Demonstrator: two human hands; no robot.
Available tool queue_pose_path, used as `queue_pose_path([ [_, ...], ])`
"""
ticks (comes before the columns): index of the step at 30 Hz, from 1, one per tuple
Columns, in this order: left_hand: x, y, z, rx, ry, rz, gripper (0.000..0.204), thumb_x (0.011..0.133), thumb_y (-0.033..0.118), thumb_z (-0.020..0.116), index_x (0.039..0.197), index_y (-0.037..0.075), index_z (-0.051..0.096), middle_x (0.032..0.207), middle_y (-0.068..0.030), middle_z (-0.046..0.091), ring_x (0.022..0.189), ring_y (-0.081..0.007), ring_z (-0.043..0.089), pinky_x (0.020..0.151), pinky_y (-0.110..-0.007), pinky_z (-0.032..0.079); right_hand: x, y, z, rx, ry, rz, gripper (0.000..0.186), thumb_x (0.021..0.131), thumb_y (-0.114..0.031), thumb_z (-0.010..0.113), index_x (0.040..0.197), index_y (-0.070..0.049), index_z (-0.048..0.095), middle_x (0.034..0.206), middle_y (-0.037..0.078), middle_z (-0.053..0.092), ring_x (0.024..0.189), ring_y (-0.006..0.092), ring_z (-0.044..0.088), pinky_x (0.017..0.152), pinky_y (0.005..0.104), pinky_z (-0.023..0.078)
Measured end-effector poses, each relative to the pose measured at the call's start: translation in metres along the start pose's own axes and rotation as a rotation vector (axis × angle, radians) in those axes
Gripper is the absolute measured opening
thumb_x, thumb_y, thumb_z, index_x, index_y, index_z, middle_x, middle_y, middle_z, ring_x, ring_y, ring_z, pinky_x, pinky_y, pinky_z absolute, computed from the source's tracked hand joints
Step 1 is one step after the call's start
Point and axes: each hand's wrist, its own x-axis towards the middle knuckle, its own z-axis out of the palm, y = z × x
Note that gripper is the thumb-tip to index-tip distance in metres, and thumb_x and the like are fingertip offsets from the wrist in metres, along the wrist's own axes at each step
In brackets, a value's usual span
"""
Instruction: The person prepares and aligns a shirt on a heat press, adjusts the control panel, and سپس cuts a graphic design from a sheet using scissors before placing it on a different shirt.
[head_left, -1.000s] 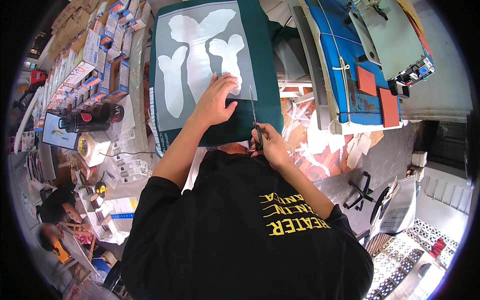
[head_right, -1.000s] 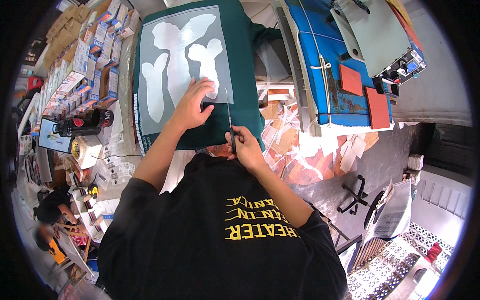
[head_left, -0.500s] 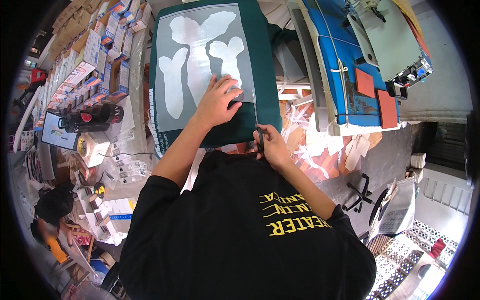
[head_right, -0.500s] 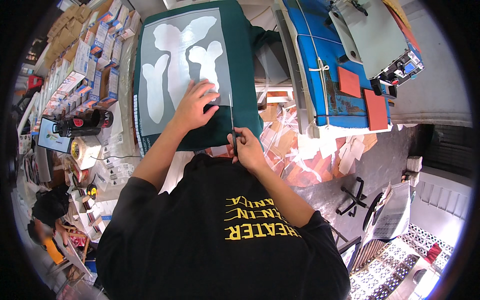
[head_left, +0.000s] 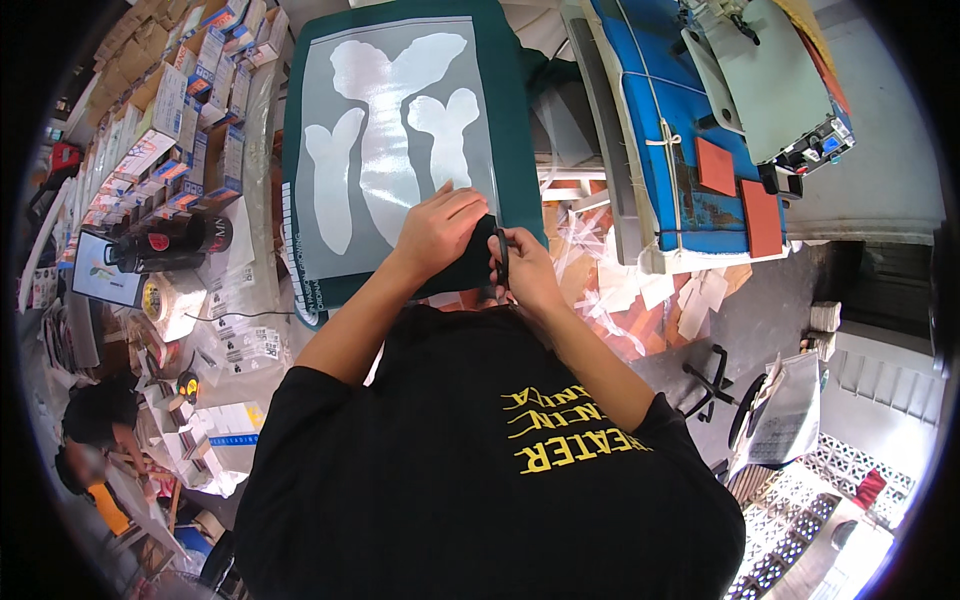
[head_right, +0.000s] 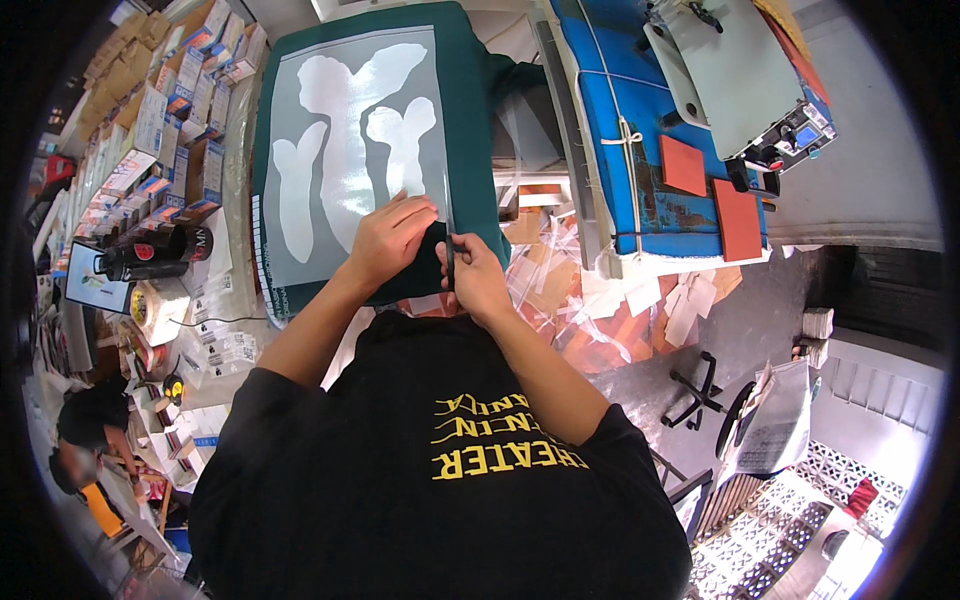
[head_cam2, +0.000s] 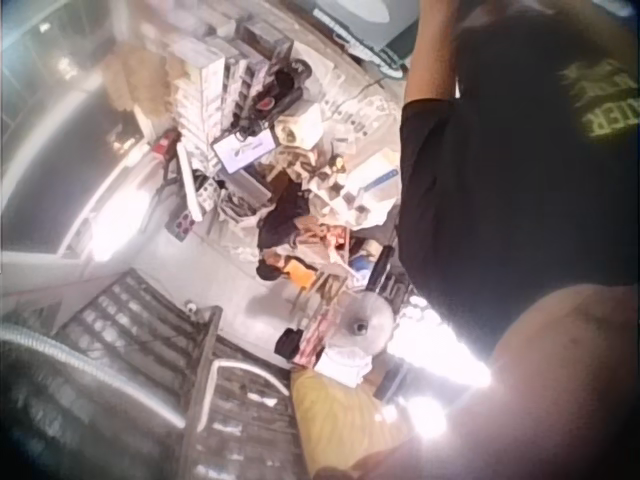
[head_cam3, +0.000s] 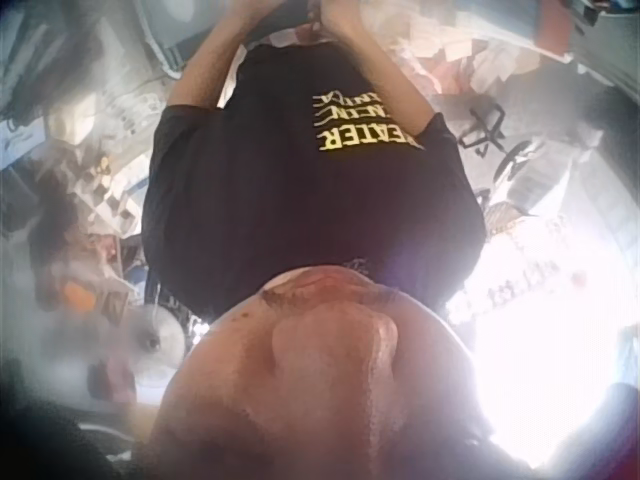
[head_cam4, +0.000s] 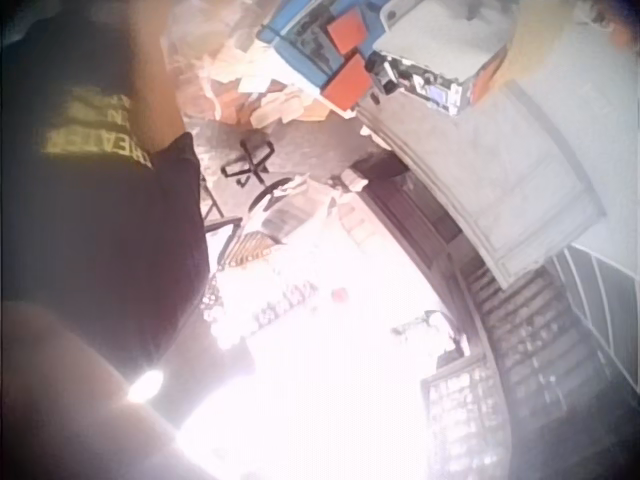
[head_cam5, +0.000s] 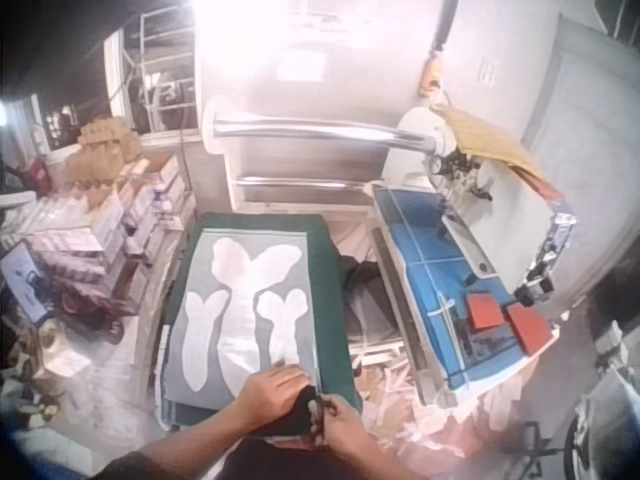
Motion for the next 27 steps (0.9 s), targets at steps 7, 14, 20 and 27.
queue_pose_path([
  [7,0.003,0.019,-0.015,-0.053,0.018,-0.019,0.018,0.079,-0.003,0.065,0.096,0.001,0.067,0.099,-0.0108,0.07,0.095,-0.0293,0.07,0.092,-0.046,0.056,0.018,-0.014,0.001,-0.034,0.025,-0.058,0.03,0.096,-0.022,0.062,0.118,-0.001,0.058,0.076,0.003,0.058,0.06,0.0106,0.057,0.041,0.0258,0.043],
  [14,-0.001,0.037,-0.026,-0.074,0.102,-0.022,0.015,0.076,-0.001,0.067,0.091,0.002,0.066,0.099,-0.01,0.069,0.094,-0.029,0.07,0.088,-0.046,0.058,0.033,-0.033,0.006,-0.097,0.062,-0.098,0.021,0.098,-0.012,0.051,0.112,0.0,0.059,0.074,0.005,0.059,0.058,0.0114,0.057,0.041,0.0263,0.043],
  [20,-0.002,0.061,-0.046,-0.112,0.112,-0.022,0.016,0.078,-0.007,0.066,0.092,0.0,0.065,0.099,-0.0124,0.07,0.096,-0.0302,0.071,0.091,-0.046,0.057,0.065,-0.05,0.01,-0.079,0.079,-0.148,0.019,0.098,-0.012,0.049,0.107,0.001,0.06,0.073,0.005,0.059,0.055,0.0111,0.055,0.04,0.0262,0.04],
  [27,-0.012,0.08,-0.066,-0.087,0.137,-0.019,0.021,0.075,-0.004,0.069,0.094,0.002,0.066,0.102,-0.0105,0.07,0.101,-0.029,0.07,0.091,-0.046,0.058,0.098,-0.076,0.017,-0.059,0.087,-0.18,0.018,0.098,-0.015,0.052,0.101,0.0,0.06,0.071,0.005,0.059,0.057,0.0127,0.055,0.041,0.0273,0.039],
])
